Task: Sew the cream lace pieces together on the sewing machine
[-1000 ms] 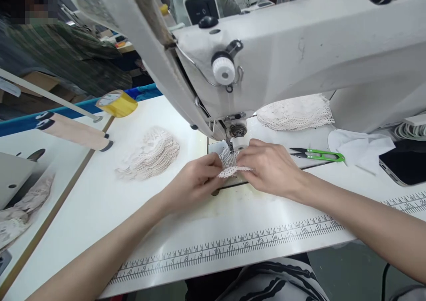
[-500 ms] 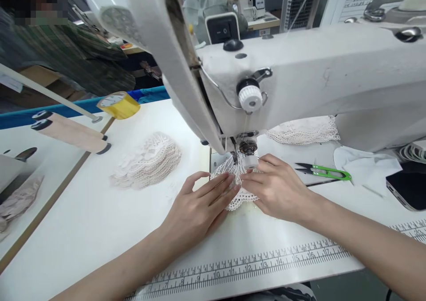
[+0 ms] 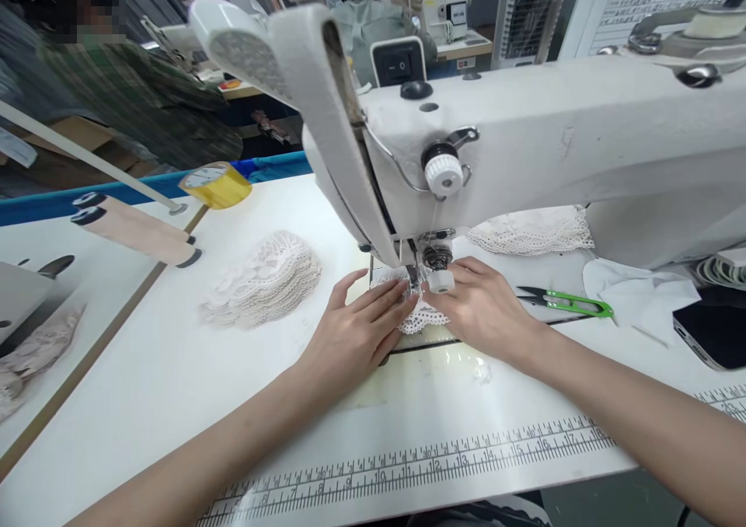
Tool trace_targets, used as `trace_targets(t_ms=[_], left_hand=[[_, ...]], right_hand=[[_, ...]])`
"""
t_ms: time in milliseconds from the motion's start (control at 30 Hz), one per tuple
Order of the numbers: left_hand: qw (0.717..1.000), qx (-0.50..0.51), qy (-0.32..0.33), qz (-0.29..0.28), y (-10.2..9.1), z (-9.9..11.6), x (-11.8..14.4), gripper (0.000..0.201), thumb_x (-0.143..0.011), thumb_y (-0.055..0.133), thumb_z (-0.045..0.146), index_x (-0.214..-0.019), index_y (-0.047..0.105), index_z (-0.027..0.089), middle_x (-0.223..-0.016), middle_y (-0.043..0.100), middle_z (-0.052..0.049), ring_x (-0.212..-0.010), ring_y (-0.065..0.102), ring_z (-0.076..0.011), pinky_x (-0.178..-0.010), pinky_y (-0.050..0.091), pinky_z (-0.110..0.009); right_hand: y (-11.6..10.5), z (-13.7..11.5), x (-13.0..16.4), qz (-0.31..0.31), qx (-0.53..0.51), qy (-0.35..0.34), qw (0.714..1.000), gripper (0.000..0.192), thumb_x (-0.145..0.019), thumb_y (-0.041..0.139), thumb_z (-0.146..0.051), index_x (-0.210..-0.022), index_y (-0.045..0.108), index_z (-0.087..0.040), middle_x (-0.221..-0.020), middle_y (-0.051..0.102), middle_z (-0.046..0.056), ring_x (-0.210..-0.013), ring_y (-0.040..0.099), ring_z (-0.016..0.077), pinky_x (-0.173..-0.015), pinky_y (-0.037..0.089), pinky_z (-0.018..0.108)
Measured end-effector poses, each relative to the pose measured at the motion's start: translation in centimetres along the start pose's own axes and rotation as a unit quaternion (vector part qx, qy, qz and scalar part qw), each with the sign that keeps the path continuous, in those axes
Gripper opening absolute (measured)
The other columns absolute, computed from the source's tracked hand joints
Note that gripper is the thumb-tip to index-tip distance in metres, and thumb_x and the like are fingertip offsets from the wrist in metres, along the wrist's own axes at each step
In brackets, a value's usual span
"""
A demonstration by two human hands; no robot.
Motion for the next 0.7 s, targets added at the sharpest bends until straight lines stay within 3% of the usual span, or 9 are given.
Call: trace_targets(t_ms=[133,267,367,500,600,700], left_hand=[[1.0,0.002,-0.008,0.005,0.2,-0.3,-0.2,0.026,-0.093,0.047,0.018,-0.114,0.063,0.017,-0.118,0.066,-0.009,-0.113,0.059,-0.0227,-0.106,0.031,-0.05],[0.998,0.054,-0.041,0.017,0.2,-0.4,-0.6,0.027,-0.09,0.05,0.016,-0.113,0.063,0.02,-0.112,0.067,-0.006,-0.104,0.062,-0.0215,-0.102,0.036,-0.049],[0.981,0.157,-0.115,-0.009,0.2,-1.0,-1.2,0.023,-0.09,0.051,0.016,-0.105,0.068,0.023,-0.105,0.066,-0.005,-0.098,0.06,-0.0209,-0.092,0.044,-0.044],[0.939,0.285,-0.188,-0.036,0.1,-1.9,-1.9,0.027,-0.095,0.046,0.026,-0.087,0.072,0.024,-0.102,0.063,-0.004,-0.095,0.059,-0.0197,-0.087,0.048,-0.042],[0.93,0.311,-0.192,-0.039,0.0,-2.0,-2.0,0.031,-0.096,0.045,0.028,-0.082,0.072,0.024,-0.1,0.063,-0.004,-0.094,0.059,-0.0193,-0.085,0.049,-0.042],[0.943,0.276,-0.181,-0.044,0.0,-1.6,-1.7,0.032,-0.095,0.046,0.026,-0.078,0.072,0.023,-0.103,0.063,-0.004,-0.096,0.058,-0.0197,-0.087,0.048,-0.043]], right_hand=[[0.2,0.1,-0.1,-0.007,0.021,0.015,1.0,0.024,-0.074,0.059,-0.009,-0.093,0.07,-0.019,-0.082,0.072,0.003,-0.071,0.06,0.0181,-0.07,0.042,0.031],[0.0,-0.2,0.0,0.029,0.004,-0.012,0.999,0.02,-0.087,0.052,-0.014,-0.092,0.07,-0.02,-0.08,0.072,0.001,-0.075,0.061,0.0167,-0.076,0.042,0.03],[0.2,0.0,0.0,0.037,-0.05,0.054,0.997,0.024,-0.093,0.048,-0.02,-0.093,0.072,-0.022,-0.077,0.07,0.001,-0.069,0.061,0.0154,-0.067,0.043,0.028],[0.7,0.4,-0.1,-0.015,-0.151,0.187,0.971,0.017,-0.09,0.057,-0.028,-0.097,0.072,-0.024,-0.082,0.07,0.003,-0.073,0.063,0.0178,-0.061,0.045,0.028],[0.7,0.3,-0.2,-0.023,-0.173,0.198,0.964,0.017,-0.09,0.057,-0.028,-0.097,0.072,-0.025,-0.085,0.07,0.003,-0.076,0.064,0.0192,-0.063,0.046,0.029],[0.4,0.1,-0.1,-0.019,-0.17,0.172,0.97,0.02,-0.091,0.054,-0.029,-0.097,0.072,-0.022,-0.085,0.071,0.004,-0.078,0.064,0.0201,-0.063,0.047,0.03]])
Point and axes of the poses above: each hand's wrist, its own x-axis away from the middle knuckle, its own y-axis out of the palm, z = x × y, the point moved 2 cm from there along -x, towards the middle knuckle
